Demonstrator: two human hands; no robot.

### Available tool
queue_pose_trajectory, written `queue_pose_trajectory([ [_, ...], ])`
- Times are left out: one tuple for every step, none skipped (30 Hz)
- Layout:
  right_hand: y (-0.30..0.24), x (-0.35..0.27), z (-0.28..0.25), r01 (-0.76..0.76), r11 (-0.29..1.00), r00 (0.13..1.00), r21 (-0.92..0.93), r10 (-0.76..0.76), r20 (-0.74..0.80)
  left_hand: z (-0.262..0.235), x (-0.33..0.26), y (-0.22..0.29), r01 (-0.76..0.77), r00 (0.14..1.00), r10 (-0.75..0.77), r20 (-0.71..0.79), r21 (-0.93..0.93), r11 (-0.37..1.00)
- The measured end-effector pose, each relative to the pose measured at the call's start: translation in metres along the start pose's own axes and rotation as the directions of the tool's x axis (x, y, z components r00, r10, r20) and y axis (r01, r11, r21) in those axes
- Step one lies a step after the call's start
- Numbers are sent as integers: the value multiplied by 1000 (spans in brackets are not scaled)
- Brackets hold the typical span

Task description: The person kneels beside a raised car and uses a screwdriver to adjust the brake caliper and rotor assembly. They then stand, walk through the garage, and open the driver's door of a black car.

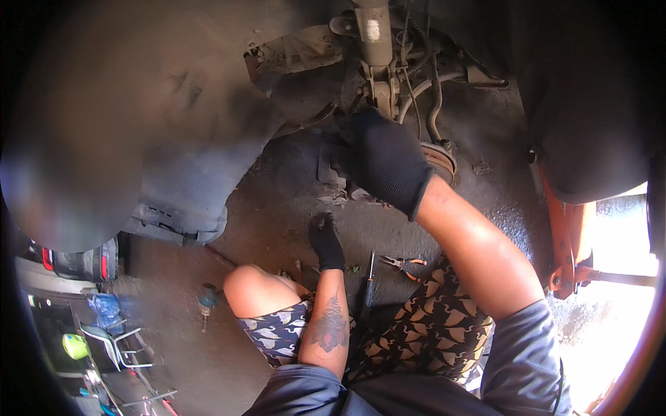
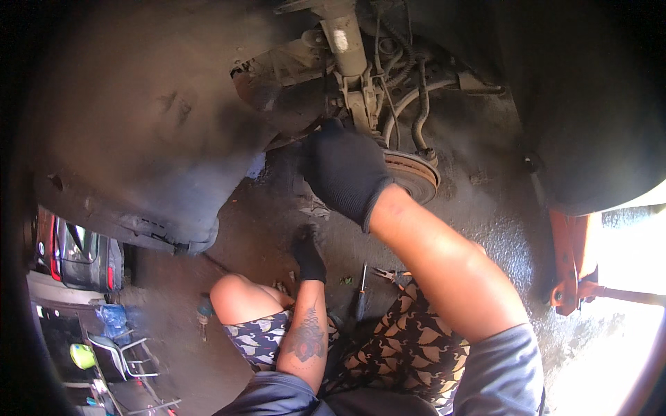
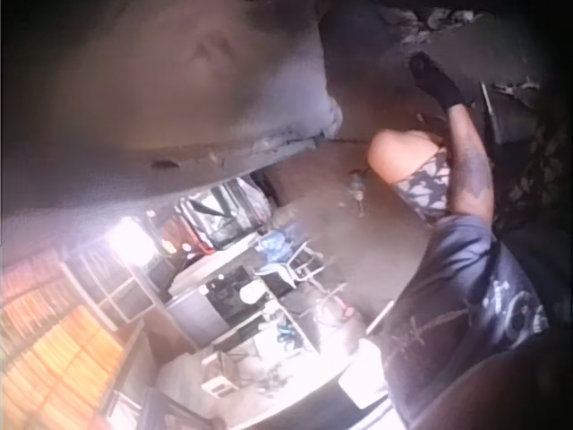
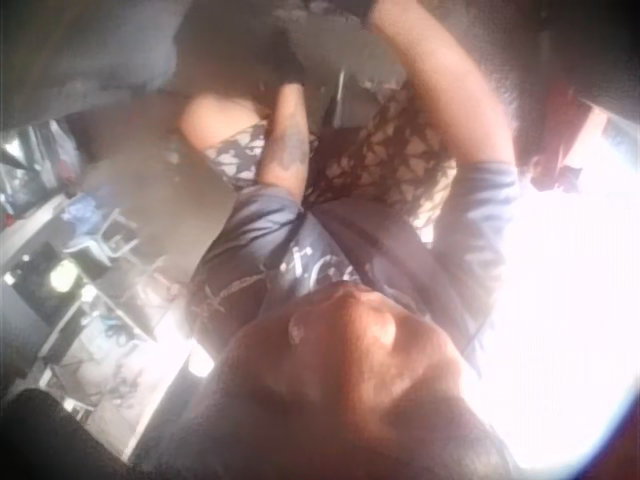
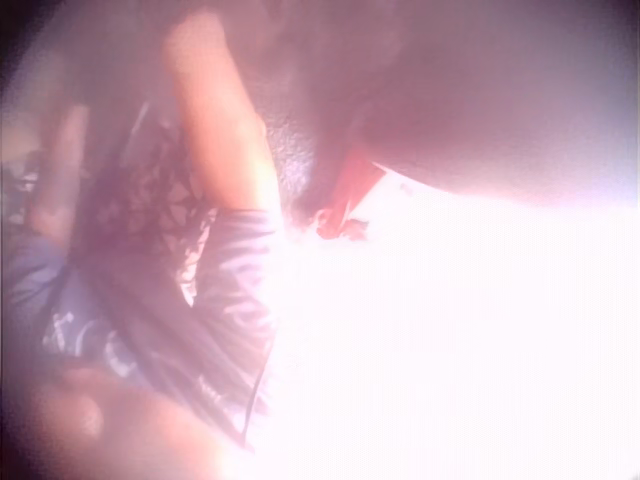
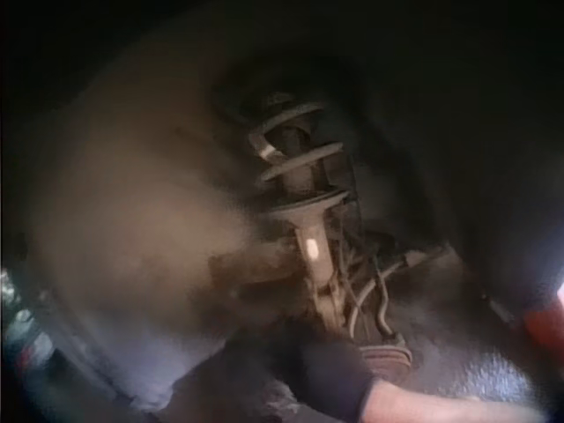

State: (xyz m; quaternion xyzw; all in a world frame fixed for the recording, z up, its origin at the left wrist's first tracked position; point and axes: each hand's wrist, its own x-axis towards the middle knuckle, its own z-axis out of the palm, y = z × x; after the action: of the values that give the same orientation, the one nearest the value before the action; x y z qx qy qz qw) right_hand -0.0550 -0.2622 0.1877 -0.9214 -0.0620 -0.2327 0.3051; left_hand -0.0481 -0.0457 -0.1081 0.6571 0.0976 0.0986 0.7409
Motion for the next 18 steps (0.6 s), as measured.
queue_pose_trajectory([
  [-7, -1, 7, -44, 999, 999, -4, 43, -25, -6, 0, -8, 136, 990, -134, 34, -77, 988],
  [-1, -8, 7, -31, 999, 998, -36, 33, 49, 10, -15, 3, 241, 964, -241, 111, 7, 970],
  [0, -14, 7, -5, 999, 992, -52, 11, 122, 18, -23, 11, 323, 928, -335, 164, 98, 941],
  [0, -16, 7, 24, 998, 981, -66, -11, 195, 25, -27, 16, 158, 963, -196, 183, 201, 967],
  [-2, -15, 9, -10, 998, 969, -55, 23, 244, 27, -28, 21, -15, 977, -51, 207, 304, 953],
  [-6, -14, 11, -45, 998, 954, -46, 56, 293, 28, -29, 26, -185, 966, 90, 244, 398, 899],
  [-8, -12, 14, -80, 996, 936, -40, 89, 341, 27, -29, 32, -228, 964, 141, 225, 433, 872],
  [-6, -15, 17, -84, 994, 936, -69, 102, 337, 35, -33, 41, -269, 958, 184, 222, 458, 847],
  [-6, -18, 25, -77, 994, 937, -83, 101, 333, 35, -32, 47, -310, 949, 235, 208, 492, 814],
  [-6, -19, 32, -71, 993, 939, -99, 100, 330, 37, -29, 51, -273, 960, 202, 196, 472, 838],
  [-7, -20, 38, -87, 988, 930, -129, 127, 344, 41, -27, 52, -234, 968, 166, 187, 447, 863],
  [-9, -19, 43, -103, 982, 921, -160, 155, 357, 44, -25, 53, -195, 975, 129, 180, 421, 886],
  [-9, -18, 48, -118, 974, 912, -192, 183, 368, 47, -26, 53, -160, 979, 96, 179, 385, 909],
  [-6, -17, 60, -118, 974, 902, -195, 187, 390, 45, -24, 51, -121, 984, 64, 168, 360, 925],
  [-4, -14, 66, -116, 973, 894, -198, 189, 407, 42, -21, 50, -88, 986, 36, 161, 333, 939],
  [-2, -13, 71, -114, 973, 885, -200, 191, 425, 42, -19, 47, 0, 990, -33, 134, 243, 970],
  [-2, -12, 69, -124, 972, 886, -199, 199, 419, 47, -19, 47, 88, 987, -106, 121, 145, 986],
  [-1, -12, 67, -133, 971, 887, -196, 205, 414, 49, -18, 47, 173, 977, -177, 116, 44, 984],
])
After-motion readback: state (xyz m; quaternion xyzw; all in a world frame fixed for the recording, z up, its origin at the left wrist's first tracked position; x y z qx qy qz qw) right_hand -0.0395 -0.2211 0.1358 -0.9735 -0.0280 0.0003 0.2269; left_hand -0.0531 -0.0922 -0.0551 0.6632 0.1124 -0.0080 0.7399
